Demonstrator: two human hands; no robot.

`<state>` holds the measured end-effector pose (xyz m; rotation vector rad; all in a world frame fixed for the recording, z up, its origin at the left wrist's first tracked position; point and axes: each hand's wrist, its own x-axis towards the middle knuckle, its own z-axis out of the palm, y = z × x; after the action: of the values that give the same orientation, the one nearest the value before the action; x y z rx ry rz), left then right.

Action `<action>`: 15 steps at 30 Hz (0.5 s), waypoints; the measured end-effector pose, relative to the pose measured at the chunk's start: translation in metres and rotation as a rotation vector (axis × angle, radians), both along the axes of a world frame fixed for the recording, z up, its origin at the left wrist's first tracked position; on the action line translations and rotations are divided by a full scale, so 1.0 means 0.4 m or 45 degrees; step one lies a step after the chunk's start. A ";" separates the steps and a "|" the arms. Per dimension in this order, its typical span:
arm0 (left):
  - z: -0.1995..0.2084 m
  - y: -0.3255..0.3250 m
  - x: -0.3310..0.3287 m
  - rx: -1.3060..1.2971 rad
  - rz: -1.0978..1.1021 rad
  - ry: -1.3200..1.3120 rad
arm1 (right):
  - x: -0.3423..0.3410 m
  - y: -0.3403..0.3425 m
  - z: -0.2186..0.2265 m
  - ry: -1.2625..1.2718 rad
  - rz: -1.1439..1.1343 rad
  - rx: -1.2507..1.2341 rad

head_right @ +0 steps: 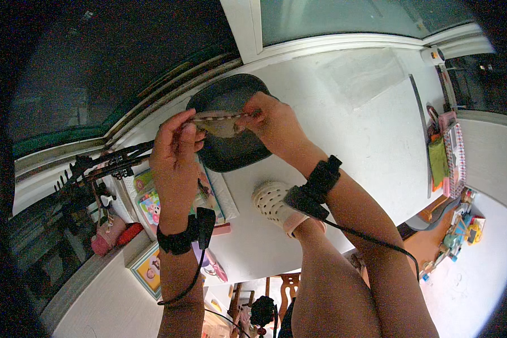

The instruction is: The person is washing a cloth in a basin and using it to clean a window track and frame.

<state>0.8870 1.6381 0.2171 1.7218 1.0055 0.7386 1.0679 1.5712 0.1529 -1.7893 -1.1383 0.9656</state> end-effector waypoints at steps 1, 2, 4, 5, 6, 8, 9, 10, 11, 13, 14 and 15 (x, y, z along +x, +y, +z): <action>0.001 -0.002 0.003 0.001 -0.001 0.000 | 0.003 -0.001 0.007 0.000 -0.001 0.001; 0.000 -0.004 0.007 0.040 0.067 0.040 | 0.007 -0.003 0.012 0.039 -0.023 0.031; -0.017 0.000 0.010 0.077 0.126 0.075 | 0.021 -0.010 0.006 0.071 -0.052 0.060; -0.045 0.007 -0.003 0.139 0.109 0.218 | 0.026 -0.010 -0.008 -0.047 -0.025 0.110; -0.076 0.010 -0.012 0.200 0.091 0.360 | 0.029 -0.009 -0.024 -0.166 0.001 0.158; -0.148 0.010 -0.020 0.206 0.061 0.415 | 0.019 -0.007 -0.069 -0.167 -0.022 0.159; -0.177 0.011 -0.021 0.212 0.031 0.468 | 0.013 -0.007 -0.088 -0.171 -0.045 0.162; -0.200 0.008 -0.012 0.291 -0.023 0.517 | 0.006 -0.005 -0.105 -0.173 -0.048 0.155; -0.230 0.008 -0.013 0.294 -0.022 0.519 | -0.008 0.003 -0.112 -0.255 0.001 0.108; -0.308 0.011 -0.018 0.474 -0.124 0.591 | -0.037 0.018 -0.141 -0.335 0.054 0.063; -0.320 0.014 -0.012 0.477 -0.122 0.594 | -0.050 0.024 -0.160 -0.451 0.117 0.102; -0.331 0.014 -0.005 0.423 -0.169 0.720 | -0.062 0.029 -0.179 -0.565 0.181 0.143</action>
<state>0.8849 1.6437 0.0845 2.3399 1.1708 0.3434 1.0431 1.5828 0.0812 -1.9020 -1.5782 0.5786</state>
